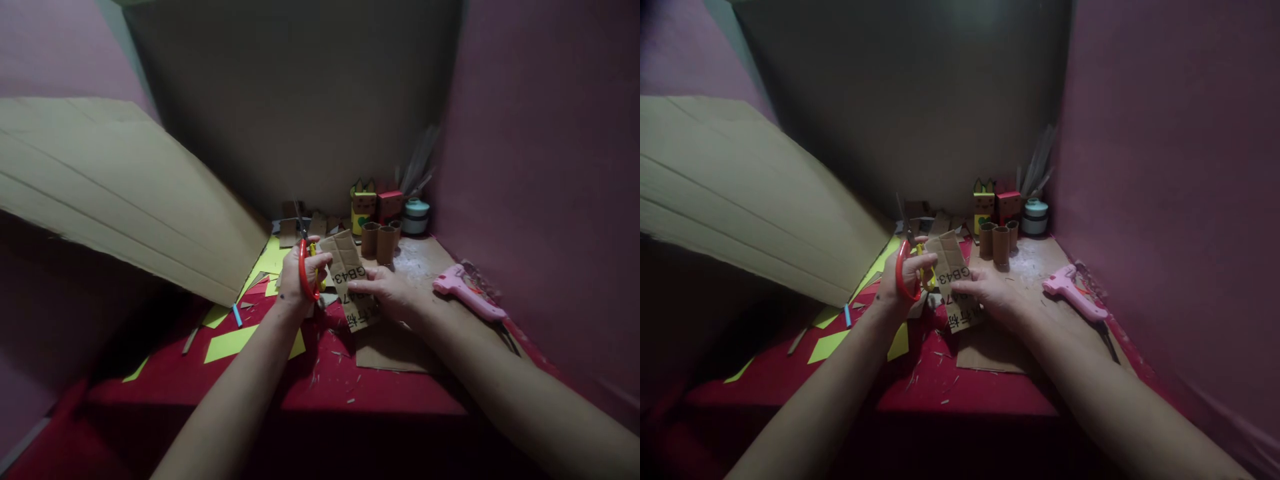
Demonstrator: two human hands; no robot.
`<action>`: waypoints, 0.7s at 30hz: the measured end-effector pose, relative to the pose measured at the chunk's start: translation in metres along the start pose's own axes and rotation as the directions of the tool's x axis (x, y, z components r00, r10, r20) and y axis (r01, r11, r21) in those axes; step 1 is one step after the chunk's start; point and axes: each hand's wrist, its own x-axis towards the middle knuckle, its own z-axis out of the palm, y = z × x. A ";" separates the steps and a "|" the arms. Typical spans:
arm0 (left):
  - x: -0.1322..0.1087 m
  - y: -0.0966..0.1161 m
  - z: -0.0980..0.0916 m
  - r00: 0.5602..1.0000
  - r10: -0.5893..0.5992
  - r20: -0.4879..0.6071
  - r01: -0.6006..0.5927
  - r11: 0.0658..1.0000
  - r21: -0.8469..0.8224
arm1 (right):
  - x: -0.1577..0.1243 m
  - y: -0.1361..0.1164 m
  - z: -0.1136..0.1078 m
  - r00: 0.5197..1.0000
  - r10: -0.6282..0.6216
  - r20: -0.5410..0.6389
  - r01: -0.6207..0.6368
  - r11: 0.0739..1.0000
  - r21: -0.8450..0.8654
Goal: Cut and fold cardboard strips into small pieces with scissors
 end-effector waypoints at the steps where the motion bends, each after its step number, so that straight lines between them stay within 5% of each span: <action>1: 0.001 0.001 -0.001 1.000 0.017 -0.015 -0.017 1.000 -0.006 | 0.000 0.000 -0.001 1.000 0.007 0.014 -0.007 1.000 -0.001; 8: 0.014 0.018 -0.012 0.987 0.152 -0.046 -0.156 0.983 -0.099 | -0.002 0.004 -0.004 0.991 0.119 0.068 -0.118 0.993 -0.017; 21: 0.028 -0.007 -0.023 0.998 0.055 -0.020 -0.057 0.988 -0.144 | 0.001 0.008 0.002 0.993 0.116 -0.027 -0.117 0.991 -0.061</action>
